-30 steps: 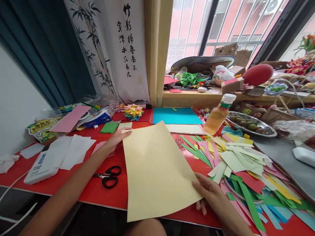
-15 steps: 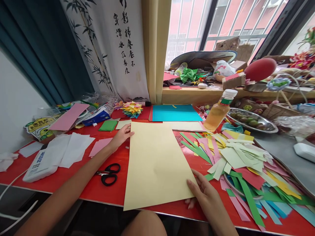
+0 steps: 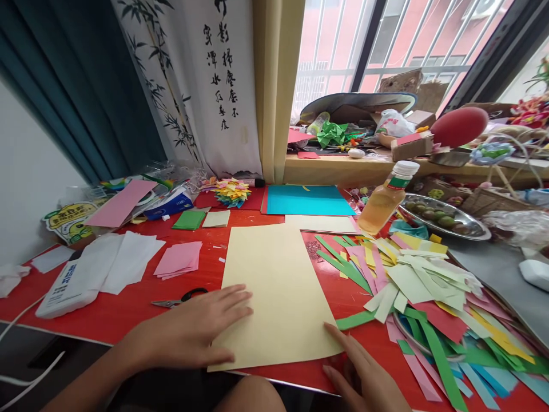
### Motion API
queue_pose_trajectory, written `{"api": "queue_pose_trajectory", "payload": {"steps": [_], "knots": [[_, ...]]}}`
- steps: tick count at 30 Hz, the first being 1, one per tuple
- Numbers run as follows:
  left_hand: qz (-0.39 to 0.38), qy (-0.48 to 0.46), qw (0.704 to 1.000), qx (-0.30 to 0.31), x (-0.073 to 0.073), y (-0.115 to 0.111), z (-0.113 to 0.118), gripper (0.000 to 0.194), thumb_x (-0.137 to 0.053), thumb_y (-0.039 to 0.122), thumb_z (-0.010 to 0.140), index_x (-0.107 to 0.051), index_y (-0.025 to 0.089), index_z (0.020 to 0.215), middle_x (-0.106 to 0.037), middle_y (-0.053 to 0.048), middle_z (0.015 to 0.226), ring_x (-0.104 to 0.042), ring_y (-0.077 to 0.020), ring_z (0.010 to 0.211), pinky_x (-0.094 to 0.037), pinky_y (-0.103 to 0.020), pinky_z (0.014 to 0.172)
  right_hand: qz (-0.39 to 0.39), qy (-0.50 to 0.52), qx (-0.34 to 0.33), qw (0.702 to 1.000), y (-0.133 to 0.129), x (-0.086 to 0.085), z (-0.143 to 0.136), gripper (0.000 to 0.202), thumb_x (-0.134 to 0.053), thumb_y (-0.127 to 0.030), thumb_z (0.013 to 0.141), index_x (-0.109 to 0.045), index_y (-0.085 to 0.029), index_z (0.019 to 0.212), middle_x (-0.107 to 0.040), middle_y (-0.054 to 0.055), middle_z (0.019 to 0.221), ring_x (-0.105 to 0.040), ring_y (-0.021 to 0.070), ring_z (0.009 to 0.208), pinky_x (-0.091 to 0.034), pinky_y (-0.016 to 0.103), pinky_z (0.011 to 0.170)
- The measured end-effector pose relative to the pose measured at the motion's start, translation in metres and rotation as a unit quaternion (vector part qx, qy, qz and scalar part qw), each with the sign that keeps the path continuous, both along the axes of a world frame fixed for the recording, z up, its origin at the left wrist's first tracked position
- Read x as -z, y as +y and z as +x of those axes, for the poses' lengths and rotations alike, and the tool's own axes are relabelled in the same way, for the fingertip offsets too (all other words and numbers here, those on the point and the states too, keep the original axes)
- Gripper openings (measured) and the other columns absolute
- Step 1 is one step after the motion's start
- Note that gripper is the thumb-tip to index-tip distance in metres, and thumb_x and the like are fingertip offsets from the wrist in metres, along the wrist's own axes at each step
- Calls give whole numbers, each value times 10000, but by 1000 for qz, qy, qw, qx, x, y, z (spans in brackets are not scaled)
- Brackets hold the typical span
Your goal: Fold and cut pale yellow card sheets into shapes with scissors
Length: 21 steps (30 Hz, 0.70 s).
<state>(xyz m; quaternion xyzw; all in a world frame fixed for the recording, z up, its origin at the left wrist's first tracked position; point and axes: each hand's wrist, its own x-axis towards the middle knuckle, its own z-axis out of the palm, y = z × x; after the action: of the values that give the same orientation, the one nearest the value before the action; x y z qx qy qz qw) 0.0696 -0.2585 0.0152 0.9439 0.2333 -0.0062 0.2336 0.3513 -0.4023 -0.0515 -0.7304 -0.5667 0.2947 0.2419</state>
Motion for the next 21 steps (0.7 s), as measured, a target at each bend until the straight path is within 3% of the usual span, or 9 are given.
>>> {"api": "queue_pose_trajectory", "payload": {"steps": [3,7,14,17,19,21], "knots": [[-6,28,999,-14,7,-17,-5,686,-649,404,693,-419,231,1316,-304,-123,1439,-237,-289,1341,-258,-447,1064,23,-43,11,999,-1,5,-4,485,-485,-471,802,-537,-276,1242,-688,41,955,-658,197,798,-534,265,701],[-1,80,996,-25,6,-15,-9,664,-642,390,714,-411,250,1321,-277,-108,1452,-223,-274,1348,-280,-433,1056,17,-72,2,997,1,8,-8,434,-472,-514,803,-585,-336,1182,-629,-1,1159,-642,214,959,-534,280,770],[-26,90,996,-11,-6,-9,-14,557,-565,419,779,-436,285,1304,-290,-68,1449,-219,-244,1352,-291,-415,1055,69,-109,2,992,-3,9,-11,391,-489,-478,809,-609,-325,1149,-662,-16,1095,-648,217,957,-550,261,724],[-25,85,996,-4,-8,-9,-13,472,-513,384,817,-476,272,1273,-312,-76,1439,-245,-238,1343,-303,-400,1050,105,-157,30,982,-6,10,-15,428,-476,-483,815,-582,-304,1189,-709,10,927,-685,215,760,-546,274,597],[-11,80,997,7,-8,-9,-11,403,-489,292,830,-523,247,1229,-347,-86,1422,-287,-232,1326,-310,-373,1048,118,-189,30,974,-9,11,-17,447,-477,-498,810,-577,-302,1198,-702,14,786,-654,186,577,-513,266,493],[6,72,997,18,-7,-8,-10,348,-463,210,833,-571,229,1163,-394,-86,1396,-334,-217,1305,-320,-339,1043,137,-215,18,967,-12,10,-17,435,-496,-487,805,-593,-293,1182,-681,23,736,-618,160,516,-496,254,471]]}}
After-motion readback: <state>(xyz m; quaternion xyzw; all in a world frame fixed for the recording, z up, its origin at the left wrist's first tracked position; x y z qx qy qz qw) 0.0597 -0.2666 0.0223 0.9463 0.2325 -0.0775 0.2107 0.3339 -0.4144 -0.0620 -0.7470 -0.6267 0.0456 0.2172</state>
